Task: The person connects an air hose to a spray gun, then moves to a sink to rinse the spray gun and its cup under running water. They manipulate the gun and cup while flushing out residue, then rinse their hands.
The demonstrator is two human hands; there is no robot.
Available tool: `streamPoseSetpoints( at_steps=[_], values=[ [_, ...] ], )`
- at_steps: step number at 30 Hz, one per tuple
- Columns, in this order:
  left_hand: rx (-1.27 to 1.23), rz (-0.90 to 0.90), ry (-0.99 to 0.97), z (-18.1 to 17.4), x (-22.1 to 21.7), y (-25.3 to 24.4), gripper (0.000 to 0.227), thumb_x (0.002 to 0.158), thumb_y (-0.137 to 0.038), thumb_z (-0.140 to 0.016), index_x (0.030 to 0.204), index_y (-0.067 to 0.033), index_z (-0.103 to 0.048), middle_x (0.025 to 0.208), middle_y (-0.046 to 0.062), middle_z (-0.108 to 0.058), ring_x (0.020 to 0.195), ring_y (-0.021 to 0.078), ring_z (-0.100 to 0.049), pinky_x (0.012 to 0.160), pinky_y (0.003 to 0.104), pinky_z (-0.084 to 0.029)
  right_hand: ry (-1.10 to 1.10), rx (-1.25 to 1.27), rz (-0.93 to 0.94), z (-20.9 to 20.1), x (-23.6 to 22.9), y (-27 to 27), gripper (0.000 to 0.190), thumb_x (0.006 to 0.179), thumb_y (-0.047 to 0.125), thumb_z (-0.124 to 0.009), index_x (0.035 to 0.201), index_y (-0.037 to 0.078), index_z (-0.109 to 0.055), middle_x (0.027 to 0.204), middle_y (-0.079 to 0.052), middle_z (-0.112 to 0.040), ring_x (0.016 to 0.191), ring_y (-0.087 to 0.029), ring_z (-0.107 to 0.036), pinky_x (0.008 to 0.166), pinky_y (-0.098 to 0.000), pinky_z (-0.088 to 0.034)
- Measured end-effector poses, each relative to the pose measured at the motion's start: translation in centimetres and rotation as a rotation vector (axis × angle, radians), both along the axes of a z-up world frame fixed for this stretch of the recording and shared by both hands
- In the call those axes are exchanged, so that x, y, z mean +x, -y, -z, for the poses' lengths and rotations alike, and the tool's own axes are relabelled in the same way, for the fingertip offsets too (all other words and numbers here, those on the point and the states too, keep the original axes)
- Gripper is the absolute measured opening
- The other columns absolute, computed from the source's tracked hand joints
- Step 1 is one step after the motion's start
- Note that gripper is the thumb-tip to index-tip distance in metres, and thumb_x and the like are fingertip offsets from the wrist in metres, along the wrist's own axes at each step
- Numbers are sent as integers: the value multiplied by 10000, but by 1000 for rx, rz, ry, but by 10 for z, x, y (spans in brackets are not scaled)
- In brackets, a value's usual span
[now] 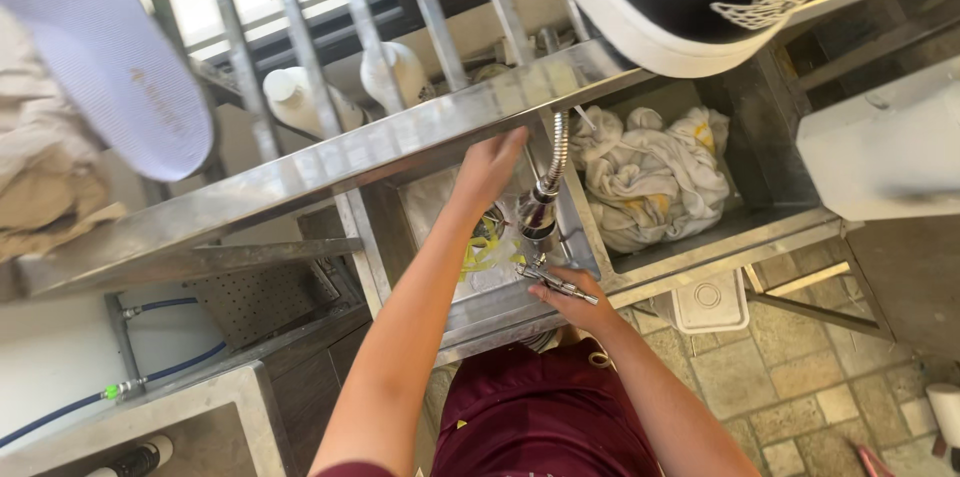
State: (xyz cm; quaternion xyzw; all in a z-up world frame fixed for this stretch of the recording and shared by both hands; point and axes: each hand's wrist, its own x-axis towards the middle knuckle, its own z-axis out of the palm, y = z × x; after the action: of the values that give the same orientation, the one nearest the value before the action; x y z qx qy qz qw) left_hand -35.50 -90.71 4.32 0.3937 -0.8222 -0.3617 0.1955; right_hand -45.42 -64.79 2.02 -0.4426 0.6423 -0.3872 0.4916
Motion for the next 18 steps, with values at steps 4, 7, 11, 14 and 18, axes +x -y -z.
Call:
streamPoseSetpoints(
  at_steps=[4, 7, 11, 14, 18],
  values=[
    [865, -319, -696, 16, 111, -74, 445, 1101, -225, -324, 1397, -67, -617, 1093, 99, -656, 871, 211, -597, 691, 341, -476, -44, 98, 4, 1, 6, 1, 303, 866, 294, -795, 1022, 40, -741, 716, -8, -678, 657, -88, -570, 603, -284, -492],
    [1072, -424, -855, 16, 175, -130, 460, 1041, -191, -312, 1373, -27, -585, 1175, 98, -654, 938, 196, -654, 753, 333, -540, -10, 93, -8, 0, 12, 4, 272, 895, 284, -788, 992, 37, -728, 721, -17, -663, 674, -90, -575, 625, -282, -501],
    [1150, -645, -747, 11, 224, -170, 391, 1020, -191, -417, 1369, -61, -538, 1185, 108, -636, 1022, 205, -695, 861, 353, -569, -43, 77, 18, -4, 17, 6, 239, 904, 267, -759, 936, 34, -718, 728, -18, -683, 674, -102, -602, 627, -289, -504],
    [911, -699, -688, 14, 242, -181, 415, 1005, -202, -555, 1381, -26, -535, 1184, 126, -640, 1064, 200, -689, 899, 342, -578, -50, 48, 50, -6, 20, 7, 219, 912, 259, -740, 931, 42, -725, 748, -8, -709, 695, -95, -640, 646, -280, -516],
    [461, -791, -569, 25, 253, -179, 455, 904, -149, -762, 1289, 13, -579, 1184, 115, -655, 1074, 168, -675, 899, 308, -575, -85, 37, 106, -5, 22, 7, 219, 925, 262, -729, 978, 49, -728, 749, -16, -702, 708, -99, -630, 667, -274, -512]
  ],
)
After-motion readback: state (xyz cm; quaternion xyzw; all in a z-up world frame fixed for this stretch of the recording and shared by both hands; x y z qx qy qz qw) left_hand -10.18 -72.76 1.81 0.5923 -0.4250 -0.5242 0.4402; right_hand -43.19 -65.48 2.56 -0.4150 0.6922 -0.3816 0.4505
